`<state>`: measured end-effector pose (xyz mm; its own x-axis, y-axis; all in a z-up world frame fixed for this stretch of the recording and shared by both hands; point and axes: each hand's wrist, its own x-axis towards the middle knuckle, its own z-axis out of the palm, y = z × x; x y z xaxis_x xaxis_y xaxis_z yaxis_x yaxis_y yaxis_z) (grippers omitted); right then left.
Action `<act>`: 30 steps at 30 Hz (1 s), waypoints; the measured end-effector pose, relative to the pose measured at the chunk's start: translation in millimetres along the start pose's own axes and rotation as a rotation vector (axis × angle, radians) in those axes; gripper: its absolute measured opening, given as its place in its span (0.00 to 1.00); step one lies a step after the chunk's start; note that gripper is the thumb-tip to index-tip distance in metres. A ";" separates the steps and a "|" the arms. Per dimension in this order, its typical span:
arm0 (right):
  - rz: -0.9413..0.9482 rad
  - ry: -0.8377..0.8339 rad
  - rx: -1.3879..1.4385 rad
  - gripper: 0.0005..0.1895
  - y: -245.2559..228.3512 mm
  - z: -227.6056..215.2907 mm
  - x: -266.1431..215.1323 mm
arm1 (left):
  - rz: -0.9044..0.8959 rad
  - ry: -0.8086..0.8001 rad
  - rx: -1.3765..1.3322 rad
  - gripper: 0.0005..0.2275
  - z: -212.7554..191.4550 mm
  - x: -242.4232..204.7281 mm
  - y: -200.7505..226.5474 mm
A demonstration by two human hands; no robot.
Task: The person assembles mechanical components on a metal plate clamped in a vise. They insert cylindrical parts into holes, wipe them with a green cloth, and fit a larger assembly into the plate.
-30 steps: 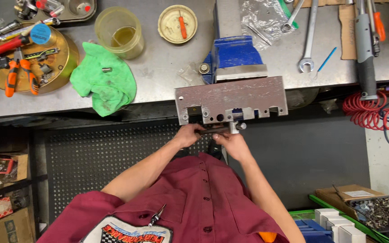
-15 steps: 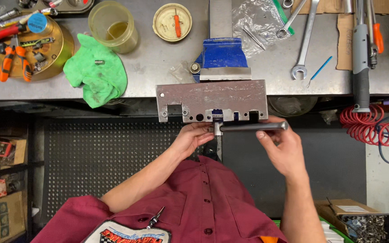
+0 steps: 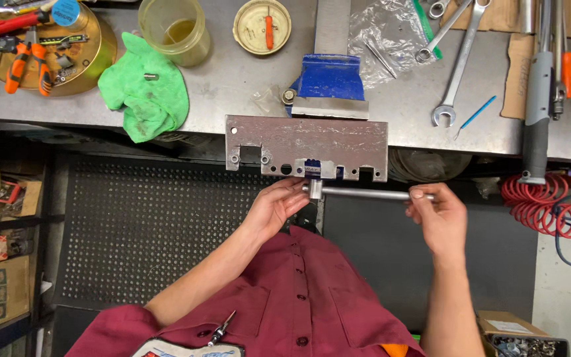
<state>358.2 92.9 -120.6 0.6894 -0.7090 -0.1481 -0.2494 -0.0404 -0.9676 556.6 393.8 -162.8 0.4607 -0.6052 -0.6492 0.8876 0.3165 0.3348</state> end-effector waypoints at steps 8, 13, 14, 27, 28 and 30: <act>0.322 -0.606 -0.436 0.39 53.5 197.1 -29.2 | 0.161 0.141 0.824 0.16 -38.9 24.9 26.4; 0.470 -0.763 0.263 0.49 37.2 267.5 -57.4 | 0.376 0.263 1.610 0.16 -68.6 30.0 80.6; 0.401 -0.778 0.339 0.46 43.0 261.7 -61.8 | 0.284 0.189 1.690 0.18 -65.8 20.6 96.1; 0.068 -0.002 -0.333 0.09 -37.2 94.2 -17.3 | -0.173 -0.191 0.162 0.06 -23.2 21.9 45.0; 0.067 0.003 -0.339 0.09 -28.6 73.9 -10.7 | -0.177 -0.199 0.160 0.06 -6.6 17.1 39.3; 0.030 0.065 -0.307 0.10 -8.8 38.6 -0.8 | -0.314 -0.225 0.056 0.06 20.9 3.2 30.5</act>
<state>386.1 120.9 -119.9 0.6365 -0.7561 -0.1523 -0.4691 -0.2227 -0.8546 585.2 386.1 -140.4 0.1500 -0.8131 -0.5625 0.9814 0.0535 0.1844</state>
